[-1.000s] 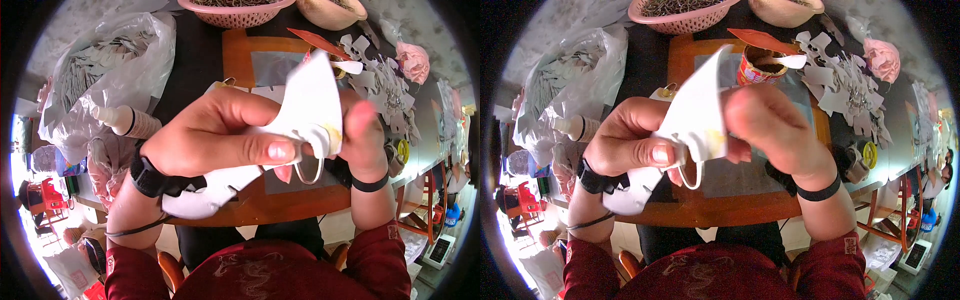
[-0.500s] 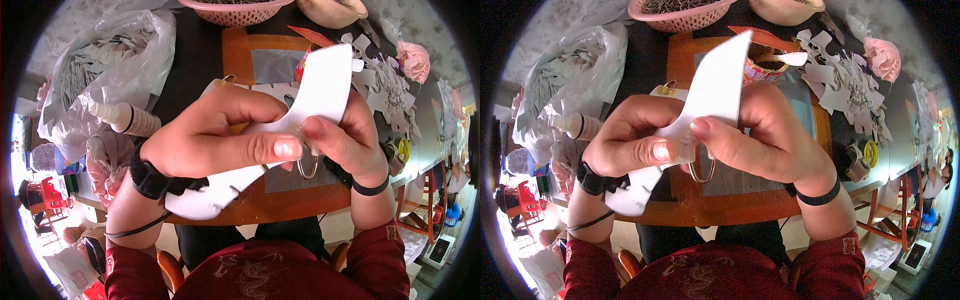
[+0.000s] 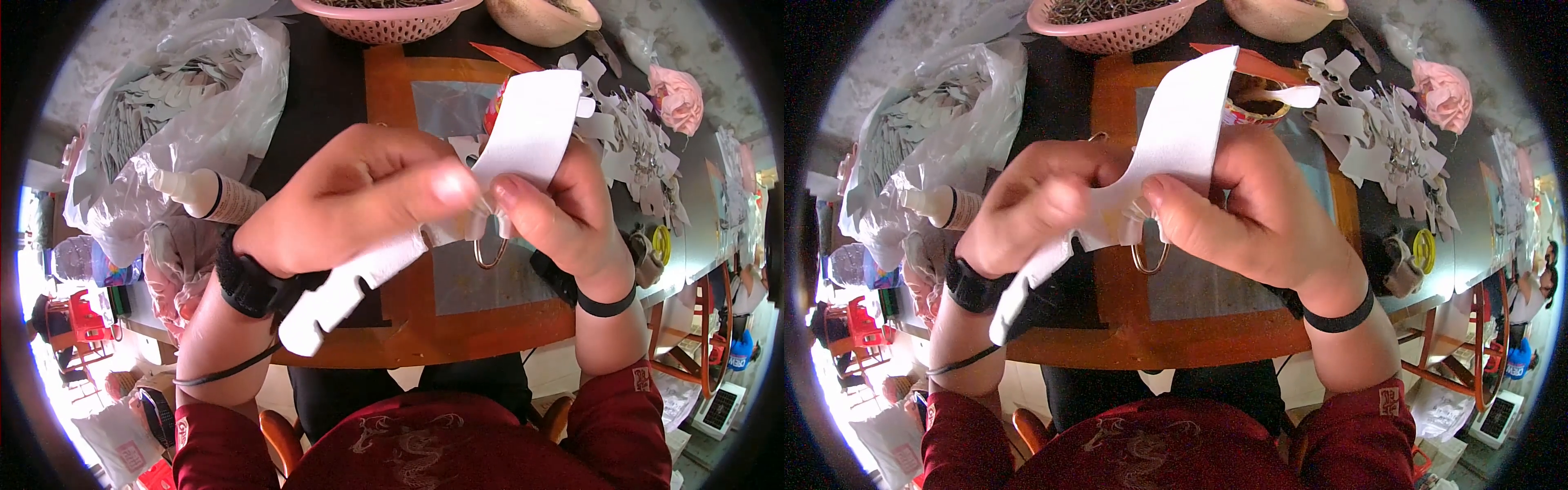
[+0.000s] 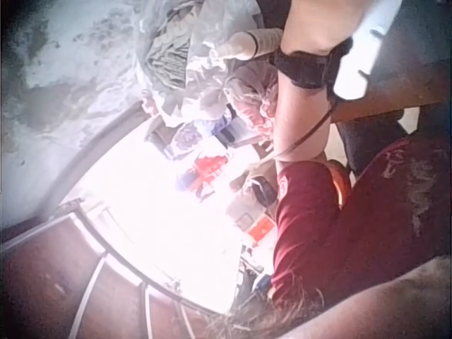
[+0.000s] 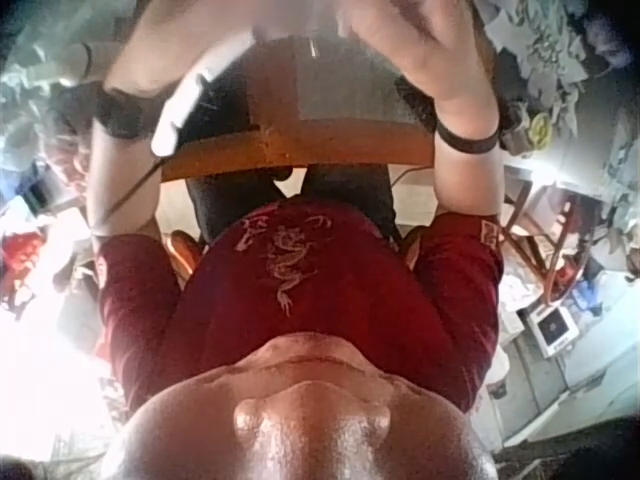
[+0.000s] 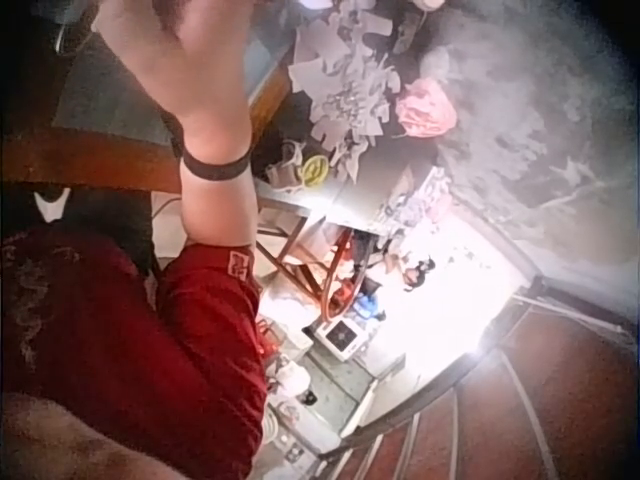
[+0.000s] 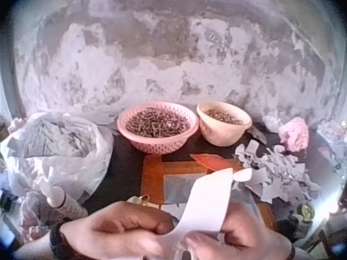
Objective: Applying glue to small metal rings and attaching them to a white shoe upper component.
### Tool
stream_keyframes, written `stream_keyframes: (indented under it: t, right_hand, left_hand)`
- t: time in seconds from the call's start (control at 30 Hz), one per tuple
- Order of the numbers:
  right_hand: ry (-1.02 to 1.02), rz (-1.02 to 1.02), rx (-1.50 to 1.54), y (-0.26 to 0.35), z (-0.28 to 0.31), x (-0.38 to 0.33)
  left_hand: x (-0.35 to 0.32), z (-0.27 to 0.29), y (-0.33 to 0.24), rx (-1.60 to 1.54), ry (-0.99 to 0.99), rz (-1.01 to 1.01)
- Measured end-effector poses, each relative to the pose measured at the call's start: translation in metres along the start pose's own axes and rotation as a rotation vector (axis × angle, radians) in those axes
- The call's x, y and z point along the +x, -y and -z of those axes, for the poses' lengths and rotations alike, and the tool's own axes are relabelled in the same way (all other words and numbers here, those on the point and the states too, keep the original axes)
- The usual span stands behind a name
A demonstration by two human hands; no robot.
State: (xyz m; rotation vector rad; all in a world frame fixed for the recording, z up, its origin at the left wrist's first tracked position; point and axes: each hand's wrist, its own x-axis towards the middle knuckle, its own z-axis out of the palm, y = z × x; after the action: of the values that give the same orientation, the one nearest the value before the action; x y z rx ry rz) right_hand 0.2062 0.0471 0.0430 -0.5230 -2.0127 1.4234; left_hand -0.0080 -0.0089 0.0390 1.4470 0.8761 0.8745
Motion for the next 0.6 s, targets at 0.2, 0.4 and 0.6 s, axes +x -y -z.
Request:
stream_keyframes:
  t: [0.2, 0.4, 0.6]
  right_hand:
    - [0.08, 0.001, -0.054, -0.003, 0.004, 0.002]
    - [0.126, -0.192, 0.463, 0.003, 0.003, 0.002]
    - [0.092, -0.046, 0.518, 0.001, 0.0, -0.001]
  left_hand:
    - [0.0, -0.011, 0.001, -0.069, -0.074, 0.02]
    - [0.002, -0.005, -0.005, 0.166, 0.014, -0.121]
    - [0.001, -0.01, -0.006, -0.062, 0.031, -0.196]
